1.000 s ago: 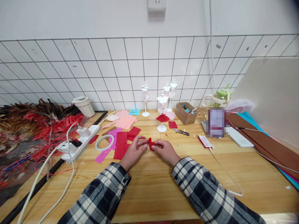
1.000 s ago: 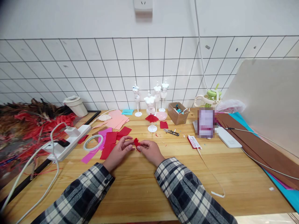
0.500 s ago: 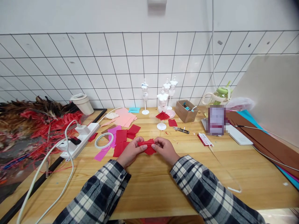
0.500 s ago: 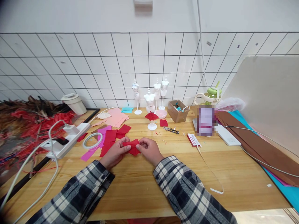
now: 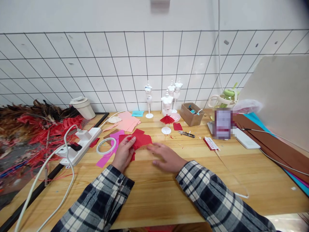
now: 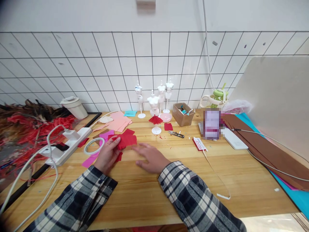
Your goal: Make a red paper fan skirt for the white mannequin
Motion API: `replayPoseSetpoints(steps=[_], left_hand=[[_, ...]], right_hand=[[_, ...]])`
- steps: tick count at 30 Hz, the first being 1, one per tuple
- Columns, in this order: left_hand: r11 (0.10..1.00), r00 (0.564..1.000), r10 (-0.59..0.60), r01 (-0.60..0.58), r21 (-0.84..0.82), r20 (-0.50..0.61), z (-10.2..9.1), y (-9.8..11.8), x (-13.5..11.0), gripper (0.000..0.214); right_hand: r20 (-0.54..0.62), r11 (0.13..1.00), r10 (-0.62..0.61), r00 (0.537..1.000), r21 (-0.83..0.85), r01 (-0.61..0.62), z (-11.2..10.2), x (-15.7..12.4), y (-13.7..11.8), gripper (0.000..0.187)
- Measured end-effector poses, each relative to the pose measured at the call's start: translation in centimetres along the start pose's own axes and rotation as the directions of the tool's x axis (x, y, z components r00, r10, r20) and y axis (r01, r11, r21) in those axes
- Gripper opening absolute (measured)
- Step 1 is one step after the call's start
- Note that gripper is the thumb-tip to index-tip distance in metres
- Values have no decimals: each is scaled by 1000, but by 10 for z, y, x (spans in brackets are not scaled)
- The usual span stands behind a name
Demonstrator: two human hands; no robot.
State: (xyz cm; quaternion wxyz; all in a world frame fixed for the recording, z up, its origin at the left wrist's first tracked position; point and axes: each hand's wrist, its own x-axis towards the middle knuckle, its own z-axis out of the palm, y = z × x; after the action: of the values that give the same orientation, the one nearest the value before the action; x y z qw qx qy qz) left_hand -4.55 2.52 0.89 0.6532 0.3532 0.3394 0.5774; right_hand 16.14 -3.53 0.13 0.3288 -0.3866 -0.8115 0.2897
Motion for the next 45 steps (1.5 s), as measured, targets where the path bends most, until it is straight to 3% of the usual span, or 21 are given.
replayPoseSetpoints(steps=[2, 4, 6, 9, 11, 13, 14, 16, 18, 20, 24, 29, 35, 38, 40, 42, 44, 45], left_hand=[[996, 998, 22, -28, -83, -67, -2, 5, 4, 15], [989, 996, -21, 8, -145, -87, -3, 7, 6, 10], [981, 995, -65, 51, -186, -70, -2, 7, 6, 9], [976, 996, -84, 76, -204, -29, 1, 4, 2, 12], [980, 994, -113, 114, -160, 16, 4, 2, -2, 18], [980, 981, -170, 178, -86, 95, 8, 0, -8, 24], [976, 970, -201, 210, -54, 137, 10, -2, -12, 26], [965, 946, -256, 262, -4, 197, 14, -4, -17, 29], [950, 920, -312, 307, 58, 235, 16, -6, -21, 32], [936, 901, -351, 328, 132, 256, 16, -8, -22, 33], [931, 913, -339, 292, 218, 225, 12, -7, -18, 41], [936, 922, -306, 246, 251, 238, 11, -1, -14, 53], [927, 966, -241, 202, 315, 91, 6, -6, -9, 48], [892, 995, -64, 24, 451, 72, 3, -8, -6, 33], [738, 979, 156, -206, 642, 134, 4, -6, -7, 23], [399, 884, 298, -457, 795, 359, 7, -2, -11, 14], [41, 751, 208, -647, 761, 627, 13, 1, -17, 15], [-80, 706, 118, -694, 716, 698, 17, 2, -21, 18]], right_hand=[[235, 994, -41, 971, -93, 64, 7, -5, -5, 54], [262, 982, 27, 965, -187, 23, 10, -9, -3, 56], [166, 952, 136, 977, -295, -83, 6, -10, 4, 56], [-133, 904, 221, 966, -343, -254, -7, -5, 13, 58], [-257, 943, 203, 945, -208, -259, -11, 0, 14, 58], [-274, 963, 266, 924, 106, -246, -6, 4, 10, 59], [-243, 917, 333, 911, 310, -252, -1, 6, 8, 61], [-129, 727, 434, 892, 634, -262, 12, 8, 2, 65], [-43, 552, 458, 888, 797, -246, 20, 9, -1, 65], [9, 478, 445, 895, 843, -246, 22, 9, -3, 58], [1, 480, 510, 860, 830, -285, 12, 7, -1, 39], [-89, 447, 572, 816, 867, -219, 1, 8, 7, 38], [-217, 544, 567, 795, 823, -164, -2, 10, 15, 40], [-311, 643, 588, 747, 740, -198, -4, 10, 23, 41], [-458, 745, 584, 670, 630, -219, -6, 9, 29, 40], [-591, 844, 517, 619, 472, -254, -9, 9, 31, 39], [-654, 906, 423, 627, 297, -301, -12, 8, 29, 34], [-662, 925, 374, 649, 213, -316, -13, 7, 26, 30]])
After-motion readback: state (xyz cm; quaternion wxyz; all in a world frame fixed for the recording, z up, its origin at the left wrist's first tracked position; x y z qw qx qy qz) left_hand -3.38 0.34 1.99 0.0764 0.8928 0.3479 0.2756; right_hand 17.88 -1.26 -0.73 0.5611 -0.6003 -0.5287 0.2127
